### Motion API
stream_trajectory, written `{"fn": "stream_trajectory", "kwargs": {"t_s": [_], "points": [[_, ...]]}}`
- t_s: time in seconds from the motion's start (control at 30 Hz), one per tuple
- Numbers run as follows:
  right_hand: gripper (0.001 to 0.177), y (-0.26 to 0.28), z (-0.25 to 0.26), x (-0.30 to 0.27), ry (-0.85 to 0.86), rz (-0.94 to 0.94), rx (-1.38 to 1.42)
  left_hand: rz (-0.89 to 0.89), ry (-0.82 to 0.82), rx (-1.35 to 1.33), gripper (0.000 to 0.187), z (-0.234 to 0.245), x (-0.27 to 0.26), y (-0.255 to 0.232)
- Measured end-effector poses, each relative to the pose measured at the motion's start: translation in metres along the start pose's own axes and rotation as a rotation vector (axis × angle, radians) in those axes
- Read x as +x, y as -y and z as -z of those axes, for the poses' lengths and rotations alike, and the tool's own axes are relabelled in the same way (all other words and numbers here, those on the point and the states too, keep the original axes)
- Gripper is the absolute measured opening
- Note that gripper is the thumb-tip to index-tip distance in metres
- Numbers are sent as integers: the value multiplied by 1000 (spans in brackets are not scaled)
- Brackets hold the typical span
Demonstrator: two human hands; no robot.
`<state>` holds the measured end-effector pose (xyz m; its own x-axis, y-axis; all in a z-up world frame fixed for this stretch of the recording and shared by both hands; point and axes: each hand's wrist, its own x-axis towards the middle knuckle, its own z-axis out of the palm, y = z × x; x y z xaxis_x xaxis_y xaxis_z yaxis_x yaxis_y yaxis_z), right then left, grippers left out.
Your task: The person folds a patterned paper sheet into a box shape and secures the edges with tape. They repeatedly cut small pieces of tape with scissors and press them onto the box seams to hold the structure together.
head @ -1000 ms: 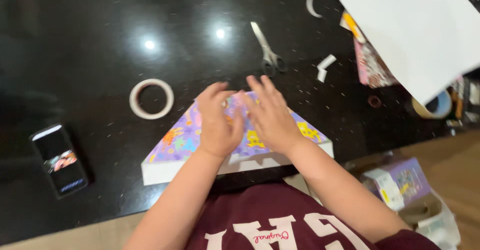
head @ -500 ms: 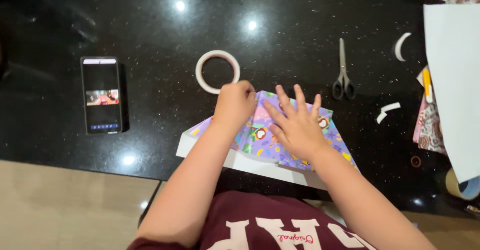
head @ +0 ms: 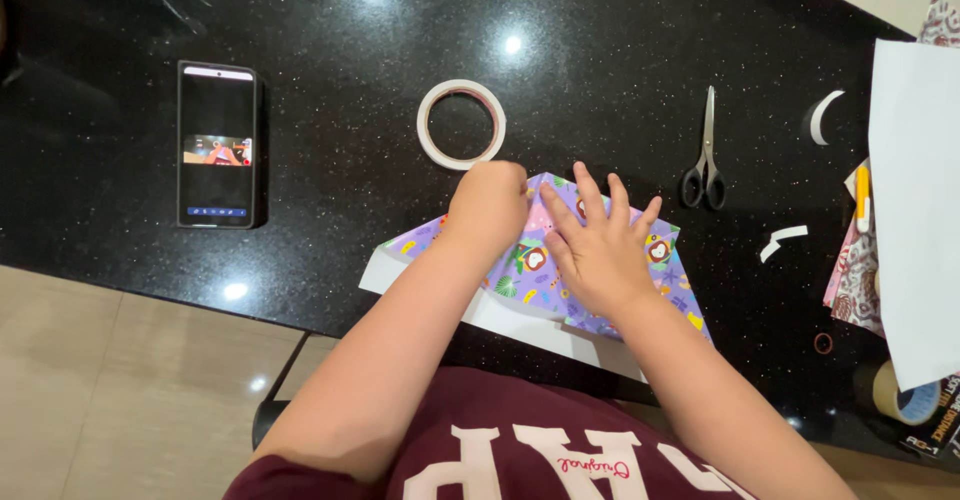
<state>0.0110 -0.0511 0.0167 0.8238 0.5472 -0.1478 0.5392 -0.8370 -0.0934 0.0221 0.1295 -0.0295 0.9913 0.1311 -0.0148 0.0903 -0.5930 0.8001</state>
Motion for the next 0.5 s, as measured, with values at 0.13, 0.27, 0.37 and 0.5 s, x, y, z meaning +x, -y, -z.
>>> {"fn": "stream_trajectory", "kwargs": {"t_s": [0.13, 0.27, 0.37, 0.5], "points": [[54, 1, -3, -2, -15, -9, -6, 54, 48, -16, 8, 7, -15, -1], [52, 1, -6, -1, -31, -5, -7, 77, 79, 30, 6, 7, -23, -1], [52, 0, -7, -2, -32, -4, -14, 32, 63, 41, 3, 3, -29, 1], [54, 0, -8, -1, -26, -8, -33, -21, 44, 91, 4, 1, -37, 4]]}}
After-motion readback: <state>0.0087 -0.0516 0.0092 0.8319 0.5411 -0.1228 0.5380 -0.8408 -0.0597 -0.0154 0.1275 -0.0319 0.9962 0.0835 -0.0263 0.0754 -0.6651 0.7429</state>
